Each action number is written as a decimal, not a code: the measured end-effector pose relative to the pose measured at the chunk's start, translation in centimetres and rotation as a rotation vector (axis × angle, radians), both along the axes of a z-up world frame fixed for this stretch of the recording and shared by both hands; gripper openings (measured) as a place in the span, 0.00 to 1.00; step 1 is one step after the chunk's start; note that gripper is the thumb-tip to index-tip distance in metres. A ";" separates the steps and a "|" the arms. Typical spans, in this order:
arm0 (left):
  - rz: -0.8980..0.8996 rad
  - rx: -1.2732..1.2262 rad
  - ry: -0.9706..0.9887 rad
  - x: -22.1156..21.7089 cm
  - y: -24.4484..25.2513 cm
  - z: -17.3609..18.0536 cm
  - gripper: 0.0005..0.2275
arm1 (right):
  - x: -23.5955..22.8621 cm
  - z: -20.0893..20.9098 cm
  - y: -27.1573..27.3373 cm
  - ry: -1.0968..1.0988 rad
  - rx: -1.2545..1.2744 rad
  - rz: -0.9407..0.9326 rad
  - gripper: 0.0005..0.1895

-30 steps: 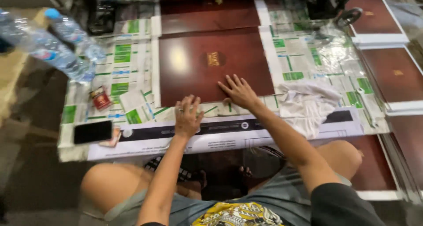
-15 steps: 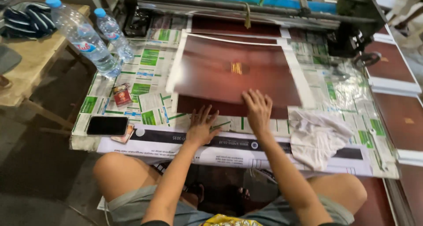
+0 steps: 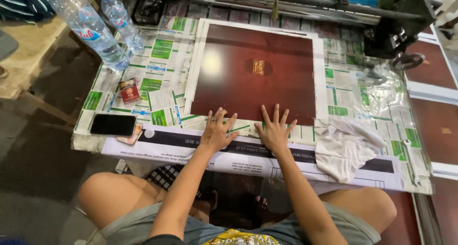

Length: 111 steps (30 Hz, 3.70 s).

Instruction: The person sits on the floor and applies a brown protective film to a rectangular board using a green squeegee. They smooth the film with their hands and the squeegee, then wipe the surface with a white cloth.

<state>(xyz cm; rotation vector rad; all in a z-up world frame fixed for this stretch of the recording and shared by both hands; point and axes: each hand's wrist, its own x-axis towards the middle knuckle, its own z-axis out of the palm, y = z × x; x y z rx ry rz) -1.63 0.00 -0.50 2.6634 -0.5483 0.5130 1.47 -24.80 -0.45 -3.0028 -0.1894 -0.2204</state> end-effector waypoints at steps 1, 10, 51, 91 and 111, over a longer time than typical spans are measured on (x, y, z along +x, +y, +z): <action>-0.001 0.000 0.004 0.1 0.0 0.1 0.29 | 0.8 -0.1 0.0 -0.018 0.002 0.004 0.39; -0.005 -0.015 0.013 0.0 -0.1 0.9 0.29 | 5.3 0.9 -0.3 0.015 0.022 -0.022 0.43; -0.069 -0.001 -0.004 1.9 2.0 0.5 0.20 | 18.9 0.3 -0.7 0.045 0.108 0.012 0.47; -0.073 0.121 0.037 0.0 2.8 0.8 0.28 | 2.4 -0.4 -0.8 -0.030 0.018 -0.002 0.36; -0.059 0.051 0.010 -0.4 3.9 1.8 0.26 | 12.0 1.4 -0.8 0.152 0.005 0.046 0.41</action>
